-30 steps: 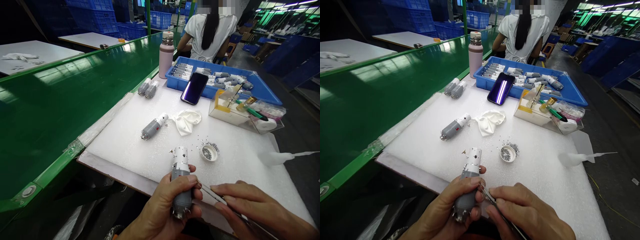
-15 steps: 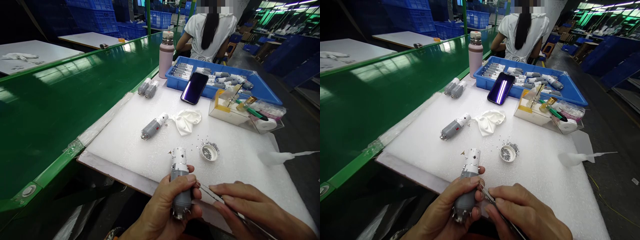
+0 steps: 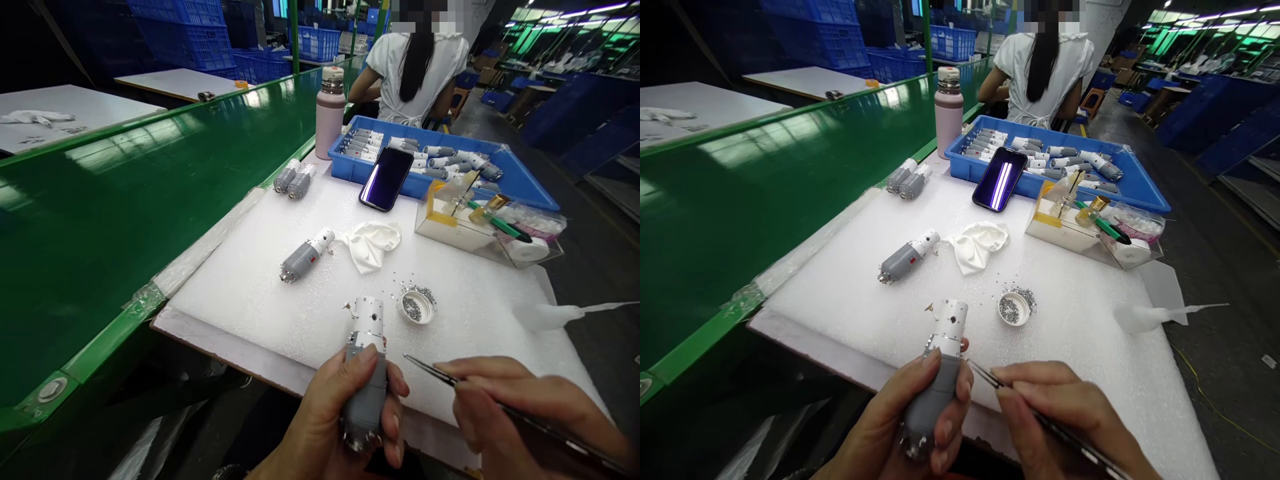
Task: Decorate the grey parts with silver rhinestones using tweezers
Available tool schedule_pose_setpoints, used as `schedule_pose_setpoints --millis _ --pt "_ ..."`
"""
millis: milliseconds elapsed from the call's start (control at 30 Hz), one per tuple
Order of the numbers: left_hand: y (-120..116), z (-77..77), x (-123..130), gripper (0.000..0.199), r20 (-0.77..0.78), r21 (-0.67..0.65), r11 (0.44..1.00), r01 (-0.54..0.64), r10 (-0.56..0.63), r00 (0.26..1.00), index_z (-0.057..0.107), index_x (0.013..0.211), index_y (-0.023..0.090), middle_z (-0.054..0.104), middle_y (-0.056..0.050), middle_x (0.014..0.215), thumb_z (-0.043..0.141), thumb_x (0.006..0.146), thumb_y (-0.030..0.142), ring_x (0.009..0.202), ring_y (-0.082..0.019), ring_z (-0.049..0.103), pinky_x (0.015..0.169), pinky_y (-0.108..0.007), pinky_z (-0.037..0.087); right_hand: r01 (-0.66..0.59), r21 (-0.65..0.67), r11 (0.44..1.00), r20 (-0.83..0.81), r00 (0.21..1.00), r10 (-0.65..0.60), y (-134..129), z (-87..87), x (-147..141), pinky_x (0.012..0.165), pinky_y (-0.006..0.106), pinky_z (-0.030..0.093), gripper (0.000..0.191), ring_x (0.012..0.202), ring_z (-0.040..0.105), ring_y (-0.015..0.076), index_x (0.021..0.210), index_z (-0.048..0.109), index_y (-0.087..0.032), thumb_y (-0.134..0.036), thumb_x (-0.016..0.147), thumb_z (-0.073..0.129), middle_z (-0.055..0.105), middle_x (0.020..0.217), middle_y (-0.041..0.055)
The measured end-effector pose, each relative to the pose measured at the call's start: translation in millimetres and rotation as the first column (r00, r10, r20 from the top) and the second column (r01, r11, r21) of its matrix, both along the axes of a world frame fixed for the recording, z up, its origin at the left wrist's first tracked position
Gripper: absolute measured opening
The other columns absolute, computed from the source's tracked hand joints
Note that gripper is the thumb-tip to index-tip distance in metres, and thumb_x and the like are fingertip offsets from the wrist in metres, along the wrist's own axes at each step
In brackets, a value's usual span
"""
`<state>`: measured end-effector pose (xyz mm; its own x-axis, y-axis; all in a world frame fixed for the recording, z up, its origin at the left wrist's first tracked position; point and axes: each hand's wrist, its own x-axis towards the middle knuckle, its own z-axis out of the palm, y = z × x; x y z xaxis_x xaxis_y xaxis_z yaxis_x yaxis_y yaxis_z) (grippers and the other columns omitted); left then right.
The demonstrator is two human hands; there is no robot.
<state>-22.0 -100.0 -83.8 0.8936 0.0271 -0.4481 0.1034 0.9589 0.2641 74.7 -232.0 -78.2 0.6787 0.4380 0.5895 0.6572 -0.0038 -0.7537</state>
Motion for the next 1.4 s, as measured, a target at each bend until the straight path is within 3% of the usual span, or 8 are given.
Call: schedule_pose_setpoints --millis 167,233,367,533,600,767,1133,1400 --pt "-4.2 -5.0 -0.7 0.047 -0.038 0.042 0.998 -0.047 0.049 0.998 0.073 0.1 0.009 0.069 -0.006 0.081 0.08 0.073 0.047 0.069 -0.012 0.066 0.068 -0.02 0.051 0.214 0.11 0.971 -0.26 0.949 -0.179 16.9 3.5 -6.5 0.039 0.021 0.043 0.012 0.05 0.058 0.0103 0.078 0.063 -0.019 -0.014 0.08 0.073 0.067 0.076 0.0013" --pt "-6.5 -10.4 -0.5 0.048 0.005 0.094 0.993 -0.07 0.07 0.998 0.073 0.106 0.012 0.071 -0.006 0.088 0.082 0.073 0.046 0.072 -0.011 0.065 0.067 -0.019 0.05 0.258 0.137 0.956 -0.338 0.92 -0.2 24.3 8.5 -8.1 0.036 0.02 0.04 0.012 0.044 0.052 0.0075 0.075 0.064 -0.018 -0.018 0.08 0.075 0.067 0.073 0.0009" --pt "-11.2 -21.9 -2.0 0.038 0.087 0.123 0.99 -0.075 0.064 0.994 0.073 0.106 0.016 0.073 -0.008 0.098 0.08 0.078 0.04 0.086 -0.016 0.069 0.071 -0.022 0.053 0.238 0.262 0.935 -0.504 0.86 -0.078 29.6 14.6 -4.8 0.031 0.019 0.036 0.015 0.039 0.049 0.0083 0.07 0.064 -0.02 -0.021 0.074 0.078 0.065 0.065 0.0013" --pt "-13.9 -23.8 -5.3 0.036 0.113 0.146 0.987 -0.069 0.053 0.992 0.07 0.11 0.019 0.072 -0.009 0.106 0.078 0.08 0.037 0.101 -0.022 0.069 0.082 -0.031 0.057 0.094 0.237 0.967 -0.593 0.802 0.068 17.4 5.0 3.4 0.036 0.017 0.041 0.011 0.043 0.051 0.0073 0.077 0.064 -0.021 -0.02 0.081 0.074 0.066 0.071 0.001" --pt "-12.2 -19.9 -6.9 0.035 0.091 0.181 0.983 -0.04 0.023 0.996 0.07 0.109 0.02 0.072 -0.009 0.109 0.077 0.08 0.038 0.097 -0.021 0.07 0.081 -0.03 0.057 0.029 0.232 0.972 -0.63 0.766 0.127 14.1 2.5 6.5 0.037 0.017 0.041 0.01 0.044 0.051 0.0067 0.078 0.064 -0.022 -0.022 0.084 0.072 0.066 0.073 0.0006" --pt "-5.9 -10.6 -11.3 0.037 0.008 0.169 0.978 0.126 -0.129 0.992 0.069 0.109 0.017 0.074 -0.011 0.098 0.071 0.085 0.045 0.077 -0.014 0.07 0.066 -0.02 0.051 0.061 0.208 0.976 -0.748 0.653 0.119 16.6 7.7 11.7 0.033 0.015 0.037 0.019 0.04 0.041 0.0047 0.068 0.065 -0.018 -0.028 0.077 0.078 0.056 0.058 -0.001" --pt "-5.9 -14.2 -12.5 0.05 -0.015 0.249 0.959 0.133 -0.133 0.991 0.067 0.111 0.017 0.075 -0.01 0.095 0.077 0.077 0.051 0.072 -0.014 0.07 0.064 -0.022 0.05 0.046 0.217 0.975 -0.761 0.633 0.139 21.1 8.8 14.9 0.034 0.014 0.038 0.021 0.041 0.041 0.0045 0.068 0.063 -0.018 -0.029 0.076 0.079 0.05 0.058 -0.0024" --pt "-5.9 -14.8 -13.5 0.051 -0.024 0.251 0.956 0.154 -0.153 0.988 0.064 0.11 0.016 0.074 -0.009 0.094 0.077 0.076 0.053 0.072 -0.013 0.068 0.065 -0.022 0.048 0.034 0.239 0.97 -0.812 0.555 0.181 18.0 2.9 16.9 0.038 0.012 0.04 0.02 0.044 0.04 0.0029 0.072 0.065 -0.017 -0.029 0.074 0.081 0.051 0.062 -0.0017"
